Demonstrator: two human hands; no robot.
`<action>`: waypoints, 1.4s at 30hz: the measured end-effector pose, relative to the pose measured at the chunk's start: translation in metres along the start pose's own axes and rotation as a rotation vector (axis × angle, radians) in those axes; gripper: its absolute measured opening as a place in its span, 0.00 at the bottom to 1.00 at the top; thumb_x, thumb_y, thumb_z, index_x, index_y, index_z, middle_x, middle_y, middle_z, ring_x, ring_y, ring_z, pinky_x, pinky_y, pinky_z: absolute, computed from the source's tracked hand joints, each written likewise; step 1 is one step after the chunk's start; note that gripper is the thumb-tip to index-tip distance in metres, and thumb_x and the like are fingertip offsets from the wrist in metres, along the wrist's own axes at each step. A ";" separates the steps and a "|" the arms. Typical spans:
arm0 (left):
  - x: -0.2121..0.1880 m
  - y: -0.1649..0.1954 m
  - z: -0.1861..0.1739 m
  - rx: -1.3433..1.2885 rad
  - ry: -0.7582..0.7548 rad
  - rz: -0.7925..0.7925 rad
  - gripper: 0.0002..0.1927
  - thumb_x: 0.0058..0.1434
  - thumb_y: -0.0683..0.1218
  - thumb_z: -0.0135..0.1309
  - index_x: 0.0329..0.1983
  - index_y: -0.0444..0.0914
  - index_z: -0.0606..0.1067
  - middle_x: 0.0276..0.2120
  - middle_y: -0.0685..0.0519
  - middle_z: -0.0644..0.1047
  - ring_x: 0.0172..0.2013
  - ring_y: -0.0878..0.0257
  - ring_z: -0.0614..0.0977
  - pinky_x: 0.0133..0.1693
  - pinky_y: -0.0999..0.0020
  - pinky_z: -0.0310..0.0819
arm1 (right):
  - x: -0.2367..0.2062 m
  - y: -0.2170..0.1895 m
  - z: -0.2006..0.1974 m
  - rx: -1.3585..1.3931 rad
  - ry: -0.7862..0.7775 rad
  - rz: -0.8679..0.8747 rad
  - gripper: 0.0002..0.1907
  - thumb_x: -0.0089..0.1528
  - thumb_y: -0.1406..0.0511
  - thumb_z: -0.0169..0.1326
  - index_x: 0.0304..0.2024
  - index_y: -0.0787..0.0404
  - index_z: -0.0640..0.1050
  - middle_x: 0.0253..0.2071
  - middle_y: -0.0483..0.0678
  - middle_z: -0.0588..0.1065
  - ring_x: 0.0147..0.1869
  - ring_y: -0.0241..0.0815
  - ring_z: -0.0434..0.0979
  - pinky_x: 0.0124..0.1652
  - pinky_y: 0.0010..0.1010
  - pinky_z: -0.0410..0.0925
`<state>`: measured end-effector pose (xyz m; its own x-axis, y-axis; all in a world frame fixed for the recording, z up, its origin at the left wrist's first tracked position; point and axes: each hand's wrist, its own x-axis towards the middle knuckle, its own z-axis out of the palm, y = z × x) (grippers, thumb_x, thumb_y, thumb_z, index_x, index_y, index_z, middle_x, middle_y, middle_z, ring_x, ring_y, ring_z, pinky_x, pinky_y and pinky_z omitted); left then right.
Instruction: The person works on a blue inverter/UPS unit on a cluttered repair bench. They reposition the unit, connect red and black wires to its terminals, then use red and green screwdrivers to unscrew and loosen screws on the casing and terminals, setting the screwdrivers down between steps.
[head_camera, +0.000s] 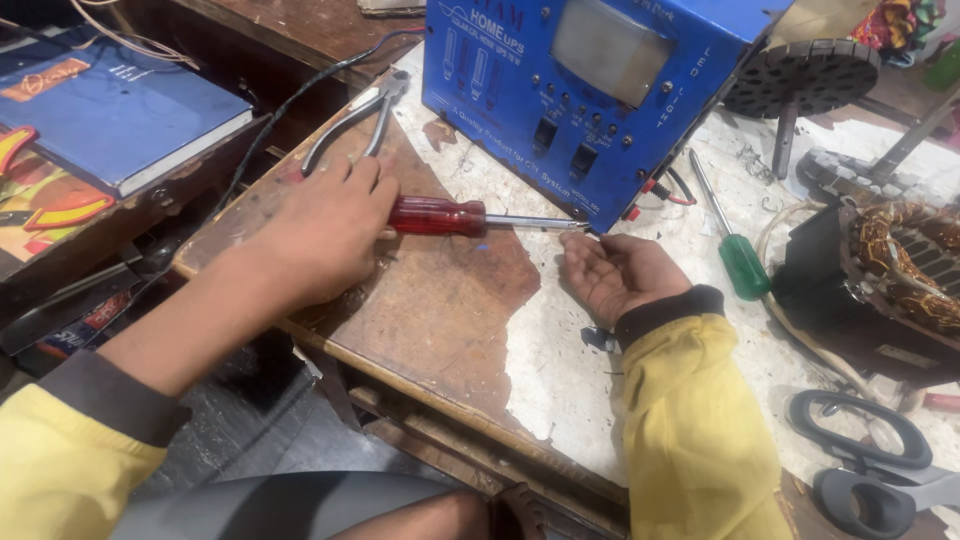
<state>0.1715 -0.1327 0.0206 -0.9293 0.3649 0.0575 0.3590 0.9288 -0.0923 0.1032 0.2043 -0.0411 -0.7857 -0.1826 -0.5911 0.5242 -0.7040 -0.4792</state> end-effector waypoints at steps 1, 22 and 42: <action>-0.005 0.001 0.003 0.012 0.027 0.012 0.29 0.54 0.44 0.57 0.57 0.28 0.64 0.60 0.37 0.66 0.56 0.46 0.70 0.60 0.53 0.66 | -0.008 0.004 0.008 -0.022 -0.006 0.038 0.17 0.71 0.66 0.42 0.49 0.78 0.72 0.50 0.66 0.77 0.52 0.56 0.81 0.51 0.38 0.75; -0.096 0.076 0.017 -0.291 0.892 0.152 0.25 0.52 0.31 0.54 0.55 0.20 0.66 0.49 0.32 0.70 0.44 0.41 0.78 0.48 0.54 0.77 | -0.051 0.047 0.060 -0.421 -0.421 -0.449 0.25 0.70 0.63 0.45 0.62 0.77 0.62 0.60 0.68 0.73 0.63 0.55 0.78 0.56 0.37 0.71; -0.082 0.085 0.029 -0.320 0.868 0.202 0.31 0.54 0.36 0.59 0.60 0.21 0.64 0.54 0.33 0.67 0.48 0.42 0.75 0.49 0.53 0.76 | -0.054 0.040 0.054 -0.475 -0.303 -0.477 0.20 0.68 0.69 0.46 0.61 0.73 0.67 0.59 0.61 0.76 0.62 0.51 0.79 0.55 0.34 0.74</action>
<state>0.2752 -0.0857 -0.0204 -0.5037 0.3223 0.8015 0.6326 0.7694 0.0881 0.1488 0.1485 0.0069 -0.9840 -0.1609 -0.0762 0.1348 -0.3937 -0.9093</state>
